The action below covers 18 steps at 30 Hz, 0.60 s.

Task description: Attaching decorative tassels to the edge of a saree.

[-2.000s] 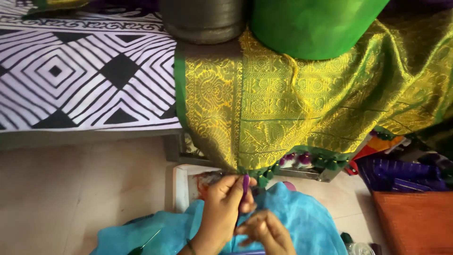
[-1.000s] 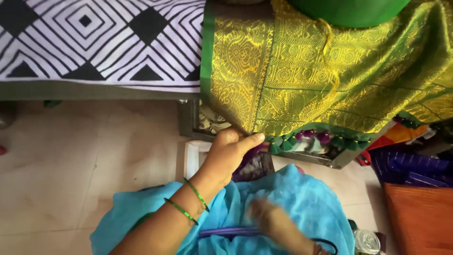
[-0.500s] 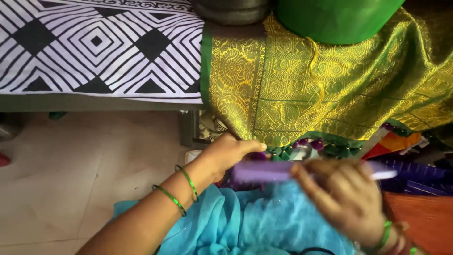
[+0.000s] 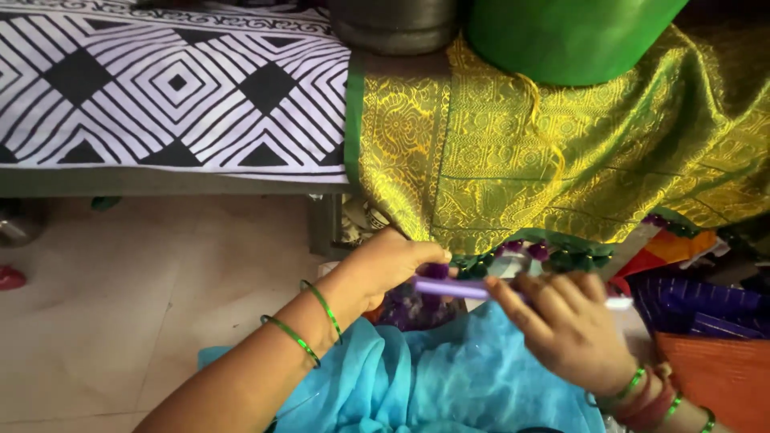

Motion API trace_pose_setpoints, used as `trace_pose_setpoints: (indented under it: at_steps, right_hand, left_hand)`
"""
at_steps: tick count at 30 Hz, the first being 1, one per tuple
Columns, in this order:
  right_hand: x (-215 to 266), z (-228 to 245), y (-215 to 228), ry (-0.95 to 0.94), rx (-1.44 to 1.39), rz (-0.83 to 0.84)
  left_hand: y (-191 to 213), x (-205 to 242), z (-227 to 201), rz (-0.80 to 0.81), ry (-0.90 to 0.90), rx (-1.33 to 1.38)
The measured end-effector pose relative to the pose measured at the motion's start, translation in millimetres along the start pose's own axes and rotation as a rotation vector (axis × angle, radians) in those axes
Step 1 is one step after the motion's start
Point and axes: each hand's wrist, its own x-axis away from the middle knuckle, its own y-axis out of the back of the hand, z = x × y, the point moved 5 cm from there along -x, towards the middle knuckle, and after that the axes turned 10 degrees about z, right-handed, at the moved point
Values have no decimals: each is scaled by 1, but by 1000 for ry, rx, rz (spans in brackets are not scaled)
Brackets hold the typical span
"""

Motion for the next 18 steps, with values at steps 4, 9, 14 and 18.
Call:
trace_pose_setpoints:
  at_steps: [4, 9, 14, 18]
  right_hand:
    - [6, 7, 3, 237, -4, -147]
    - [-4, -7, 3, -34, -54, -92]
    - [7, 7, -1, 222, -175, -138]
    - [29, 36, -9, 346, -121, -229]
  left_hand:
    - [-3, 7, -10, 10, -20, 133]
    - [-3, -2, 5, -26, 13, -8]
    - [-8, 13, -14, -33, 40, 144]
    - [-11, 9, 11, -13, -5, 250]
